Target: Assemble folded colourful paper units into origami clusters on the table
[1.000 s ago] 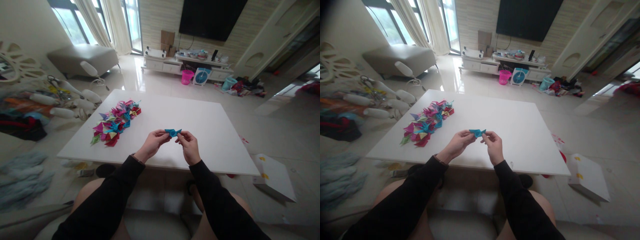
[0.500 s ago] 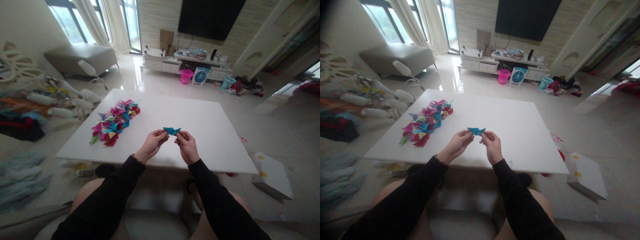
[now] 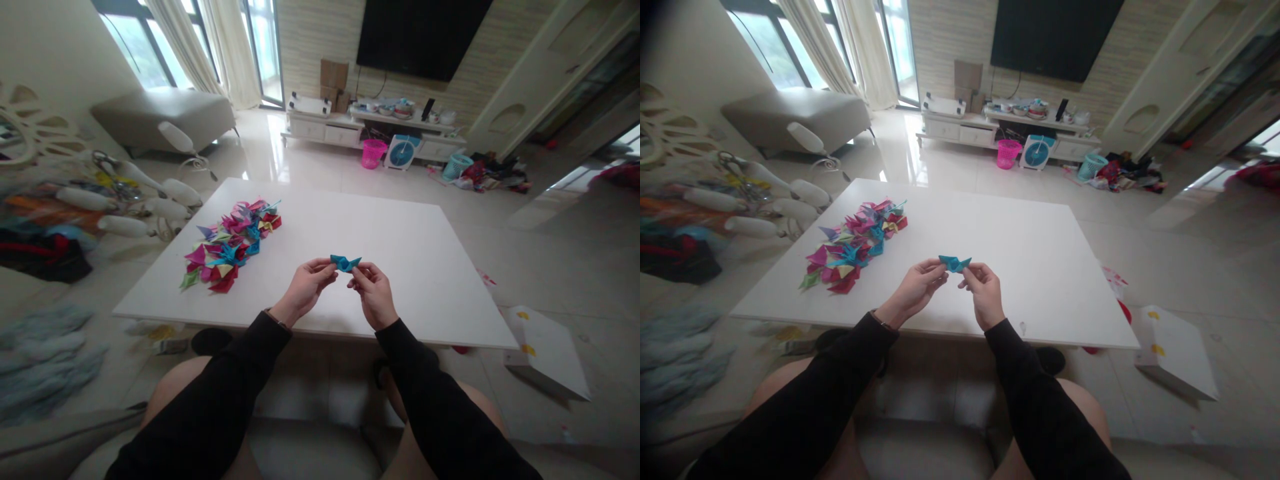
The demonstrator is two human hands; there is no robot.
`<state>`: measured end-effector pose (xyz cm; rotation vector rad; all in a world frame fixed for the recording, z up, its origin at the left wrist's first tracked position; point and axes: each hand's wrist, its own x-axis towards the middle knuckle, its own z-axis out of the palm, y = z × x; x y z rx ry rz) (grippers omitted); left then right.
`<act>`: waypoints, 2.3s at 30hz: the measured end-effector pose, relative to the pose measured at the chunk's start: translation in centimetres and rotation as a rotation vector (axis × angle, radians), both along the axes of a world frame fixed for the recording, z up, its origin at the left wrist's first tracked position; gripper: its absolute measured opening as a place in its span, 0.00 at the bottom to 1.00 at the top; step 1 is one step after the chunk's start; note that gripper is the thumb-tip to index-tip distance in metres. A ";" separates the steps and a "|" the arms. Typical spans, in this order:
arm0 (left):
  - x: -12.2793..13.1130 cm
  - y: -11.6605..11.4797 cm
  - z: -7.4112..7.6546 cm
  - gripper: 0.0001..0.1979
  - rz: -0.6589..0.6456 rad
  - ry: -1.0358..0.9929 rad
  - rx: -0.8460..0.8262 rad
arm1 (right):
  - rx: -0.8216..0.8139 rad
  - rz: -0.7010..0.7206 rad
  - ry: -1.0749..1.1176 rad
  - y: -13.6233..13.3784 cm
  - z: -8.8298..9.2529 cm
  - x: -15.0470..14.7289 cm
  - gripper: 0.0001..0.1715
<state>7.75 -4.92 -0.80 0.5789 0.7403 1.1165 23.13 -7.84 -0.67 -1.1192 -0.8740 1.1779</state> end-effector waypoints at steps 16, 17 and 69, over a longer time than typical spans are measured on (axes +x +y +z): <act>-0.2 -0.2 0.3 0.26 0.052 0.262 0.190 | -0.101 -0.055 0.059 0.0 0.5 0.1 0.16; -0.3 -0.1 0.3 0.28 0.076 0.329 0.257 | -0.107 -0.056 0.064 0.0 0.5 0.1 0.16; -0.9 -0.4 0.4 0.09 0.181 0.795 0.740 | -0.023 0.010 -0.062 -0.3 0.0 0.5 0.18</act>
